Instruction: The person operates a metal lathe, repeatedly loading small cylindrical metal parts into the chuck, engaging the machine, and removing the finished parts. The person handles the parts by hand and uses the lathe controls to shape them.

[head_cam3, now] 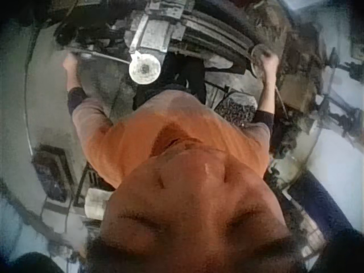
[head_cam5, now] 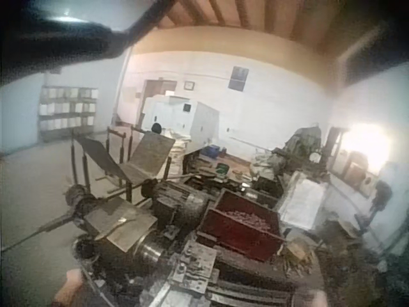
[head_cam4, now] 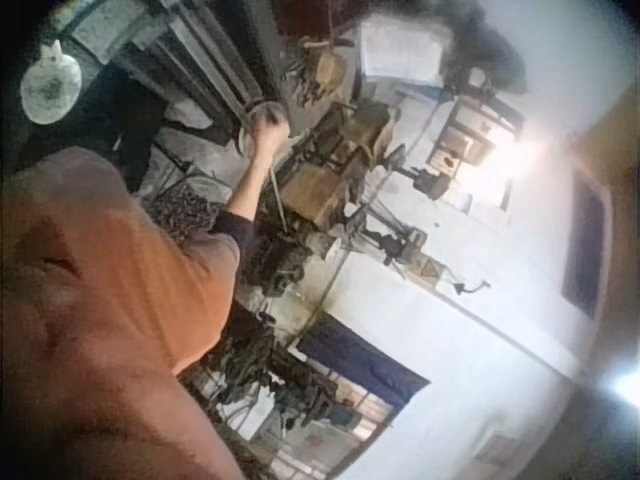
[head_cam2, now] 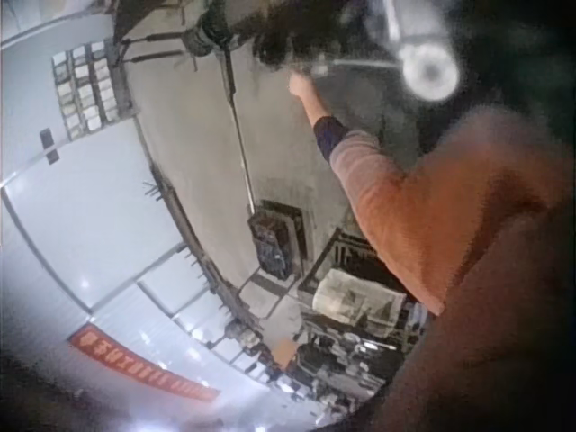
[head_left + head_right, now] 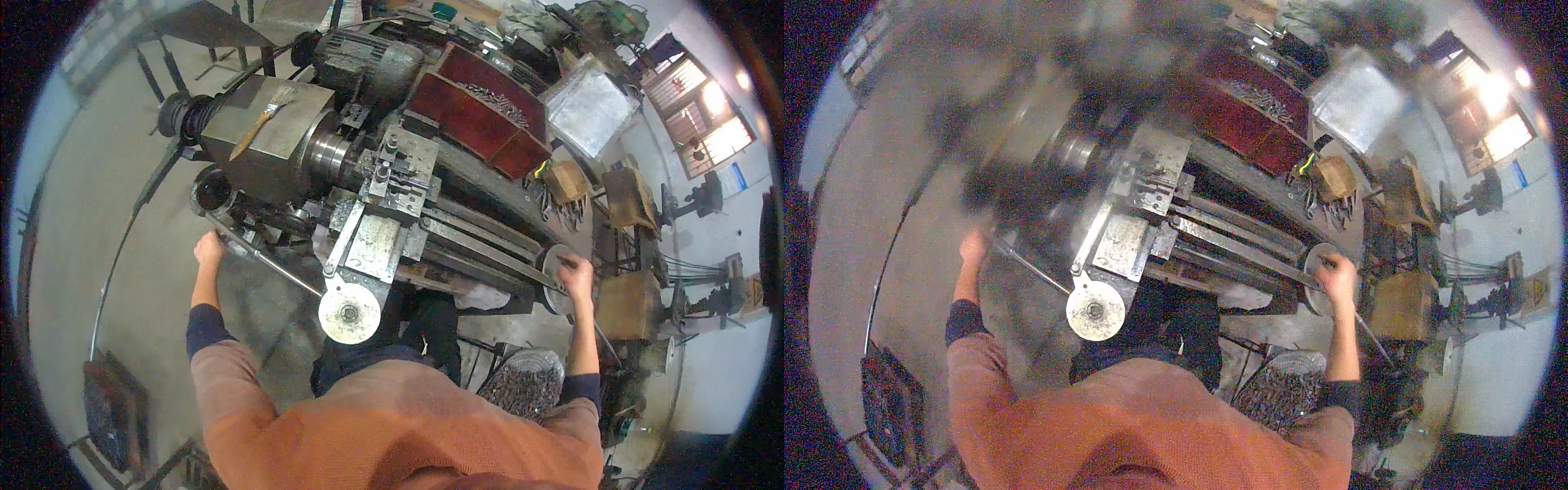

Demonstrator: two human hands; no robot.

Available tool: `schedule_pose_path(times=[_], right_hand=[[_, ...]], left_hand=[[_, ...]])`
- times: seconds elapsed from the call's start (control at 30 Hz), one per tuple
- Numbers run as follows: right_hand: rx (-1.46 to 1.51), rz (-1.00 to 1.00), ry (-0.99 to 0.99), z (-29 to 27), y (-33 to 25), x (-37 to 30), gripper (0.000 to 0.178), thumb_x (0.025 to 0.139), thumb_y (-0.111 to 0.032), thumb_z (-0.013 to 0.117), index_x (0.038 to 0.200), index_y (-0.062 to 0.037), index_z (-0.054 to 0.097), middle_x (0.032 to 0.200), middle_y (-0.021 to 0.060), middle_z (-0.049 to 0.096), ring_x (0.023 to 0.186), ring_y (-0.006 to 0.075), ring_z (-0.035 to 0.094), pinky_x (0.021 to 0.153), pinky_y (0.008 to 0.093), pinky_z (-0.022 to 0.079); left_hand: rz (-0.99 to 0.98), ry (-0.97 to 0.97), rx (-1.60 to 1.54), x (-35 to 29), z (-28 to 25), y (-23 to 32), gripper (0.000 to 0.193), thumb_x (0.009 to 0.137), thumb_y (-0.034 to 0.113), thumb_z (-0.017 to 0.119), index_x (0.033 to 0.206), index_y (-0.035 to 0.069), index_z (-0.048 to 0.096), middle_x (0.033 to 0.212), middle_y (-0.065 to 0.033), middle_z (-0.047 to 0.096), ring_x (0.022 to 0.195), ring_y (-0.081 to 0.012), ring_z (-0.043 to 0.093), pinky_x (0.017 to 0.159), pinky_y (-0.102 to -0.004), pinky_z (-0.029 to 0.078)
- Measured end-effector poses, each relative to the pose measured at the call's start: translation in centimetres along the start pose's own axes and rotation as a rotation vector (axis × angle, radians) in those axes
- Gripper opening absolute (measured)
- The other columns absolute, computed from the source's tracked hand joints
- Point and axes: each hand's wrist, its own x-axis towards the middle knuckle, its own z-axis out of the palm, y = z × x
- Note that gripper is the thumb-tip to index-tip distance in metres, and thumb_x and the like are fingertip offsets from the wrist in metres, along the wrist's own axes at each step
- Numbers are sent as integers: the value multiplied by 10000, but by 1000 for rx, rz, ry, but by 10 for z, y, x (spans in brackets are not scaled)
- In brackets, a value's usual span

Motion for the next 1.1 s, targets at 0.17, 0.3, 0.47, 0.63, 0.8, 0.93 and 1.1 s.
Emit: schedule_pose_path(times=[0.17, 0.3, 0.47, 0.63, 0.8, 0.93, 1.1], right_hand=[[-357, 327, 29, -9, 201, -40, 408, 599, -191, 649, 988, -72, 621, 931, 165, 613, 867, 300, 594, 740, 352, 467], [-589, 560, -234, -30, 295, -88, 452, 594, -284, 684, 951, -24, 590, 910, 187, 616, 890, 339, 583, 770, 414, 461], [-690, 572, -165, -5, 284, -102, 389, 616, -289, 675, 918, -54, 604, 919, 174, 616, 855, 319, 598, 736, 410, 477], [-598, 689, 8, 19, 226, -163, 321, 633, -268, 583, 863, -49, 632, 899, 192, 617, 860, 355, 587, 756, 427, 467], [-473, 833, 113, 38, 179, -189, 343, 583, -240, 572, 807, 17, 613, 846, 226, 613, 834, 392, 582, 743, 441, 459], [-448, 843, 138, 39, 180, -191, 380, 576, -260, 582, 816, 34, 597, 869, 227, 609, 851, 389, 576, 751, 437, 453], [-464, 876, 89, 40, 179, -192, 395, 580, -282, 586, 827, 25, 595, 894, 227, 603, 876, 377, 571, 759, 426, 450]], left_hand=[[48, -58, -319, -16, 3, -47, 371, 747, 249, 623, 1021, 5, 569, 833, -128, 620, 732, -249, 620, 627, -364, 500], [-146, 48, -983, -47, -70, 3, 407, 777, 290, 625, 975, -59, 553, 655, -116, 584, 556, -182, 594, 474, -280, 487], [-247, 190, -1283, -47, -75, 59, 409, 786, 313, 628, 820, -81, 523, 607, -111, 569, 478, -186, 572, 419, -279, 469], [-320, 276, -1578, -35, -48, 95, 114, 747, 46, 539, 787, -55, 505, 628, -132, 576, 482, -191, 568, 405, -276, 438], [-329, 307, -1517, -23, -41, 96, 86, 722, 13, 527, 786, -41, 511, 644, -121, 579, 473, -181, 557, 411, -283, 446], [-308, 399, -1540, -19, -35, 96, 105, 713, 16, 538, 805, -32, 521, 639, -114, 579, 460, -173, 548, 409, -283, 443], [-316, 318, -1460, -19, -41, 97, 82, 707, 7, 535, 778, -34, 532, 594, -102, 564, 444, -168, 546, 398, -282, 431]])
